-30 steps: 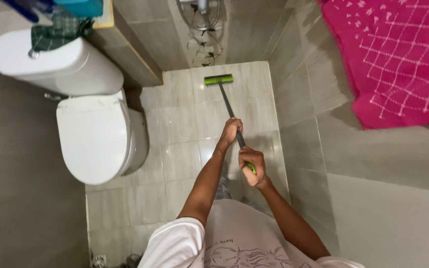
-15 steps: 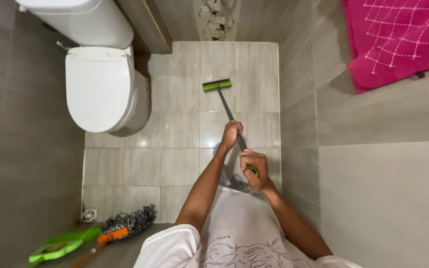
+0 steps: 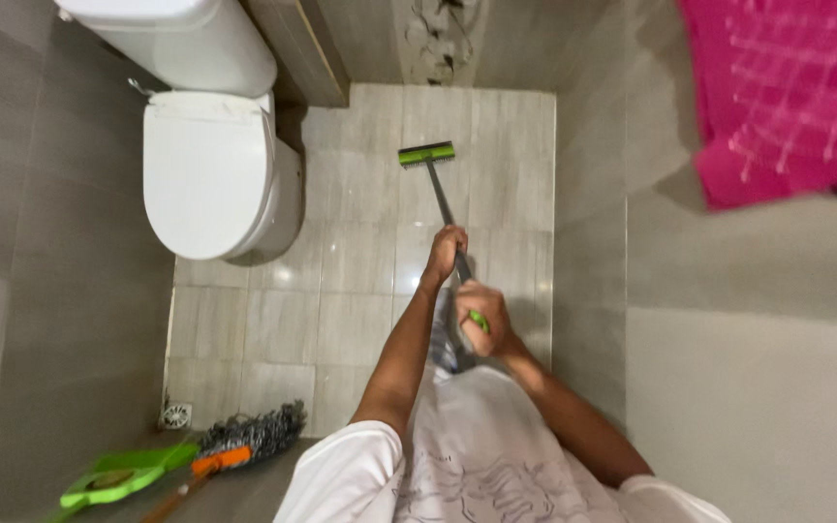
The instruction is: The person cleans the tiled floor using a squeegee, pushing water and debris across the surface in a bathroom.
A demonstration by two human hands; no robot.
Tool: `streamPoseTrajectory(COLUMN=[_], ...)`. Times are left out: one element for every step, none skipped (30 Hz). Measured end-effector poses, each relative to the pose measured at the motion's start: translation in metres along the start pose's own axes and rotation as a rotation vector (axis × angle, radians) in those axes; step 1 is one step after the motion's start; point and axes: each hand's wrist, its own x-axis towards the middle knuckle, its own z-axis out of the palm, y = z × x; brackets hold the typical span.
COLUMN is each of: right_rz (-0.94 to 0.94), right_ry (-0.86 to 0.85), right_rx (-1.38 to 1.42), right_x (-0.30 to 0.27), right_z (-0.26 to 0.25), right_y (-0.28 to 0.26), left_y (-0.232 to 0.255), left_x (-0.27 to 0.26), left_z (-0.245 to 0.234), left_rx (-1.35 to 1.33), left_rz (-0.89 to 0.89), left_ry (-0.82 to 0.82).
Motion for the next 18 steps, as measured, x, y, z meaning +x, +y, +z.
streamPoseTrajectory(right_rz=[0.019,0.039,0.063,0.054,0.044,0.034,0.036,0.037,0.045,0.044,0.043,0.042,0.034,0.026,0.013,0.014,0.013,0.012], right_ry=[-0.01,-0.021,-0.03,-0.027,-0.023,-0.019,-0.019,-0.018,-0.02,-0.023,-0.028,-0.034,-0.037,-0.041,-0.046,-0.043,-0.04,-0.036], right_rx=[-0.011,-0.021,-0.034,-0.017,0.002,0.022,0.034,0.046,0.06,0.056,0.053,0.05,0.047,0.043,0.04,0.042,0.042,0.043], right_x=[0.007,0.015,0.023,0.031,0.041,0.053,0.067,0.081,0.094,0.107,0.119,0.13,0.14,0.148,0.156,0.161,0.165,0.168], right_z=[0.0,0.0,-0.003,-0.007,-0.011,-0.015,-0.019,-0.024,-0.026,-0.026,-0.028,-0.03,-0.032,-0.033,-0.033,-0.033,-0.033,-0.032], right_y=[0.011,0.022,0.032,0.041,0.051,0.061,0.07,0.079,0.086,0.092,0.099,0.104,0.109,0.114,0.117,0.118,0.12,0.121], left_y=[0.0,0.0,0.0,0.001,0.002,0.003,0.004,0.006,0.007,0.007,0.008,0.008,0.008,0.008,0.009,0.011,0.013,0.015], left_x=[0.009,0.021,0.034,0.049,0.065,0.08,0.094,0.11,0.124,0.138,0.151,0.164,0.177,0.185,0.192,0.197,0.202,0.205], left_z=[-0.005,-0.01,-0.013,-0.016,-0.021,-0.024,-0.027,-0.031,-0.036,-0.041,-0.046,-0.05,-0.054,-0.056,-0.061,-0.064,-0.067,-0.069], left_rx=[0.028,0.056,0.126,0.196,0.269,0.281,0.297,0.313,0.288,0.264,0.238,0.165,0.088,0.01,0.081,0.152,0.225,0.272], left_rz=[0.015,0.03,0.095,0.16,0.226,0.224,0.221,0.218,0.212,0.207,0.201,0.139,0.077,0.015,0.054,0.092,0.132,0.186], left_ry=[-0.006,-0.012,-0.011,-0.009,-0.006,-0.001,0.006,0.013,0.008,0.003,0.001,-0.003,-0.008,-0.014,-0.019,-0.024,-0.03,-0.026])
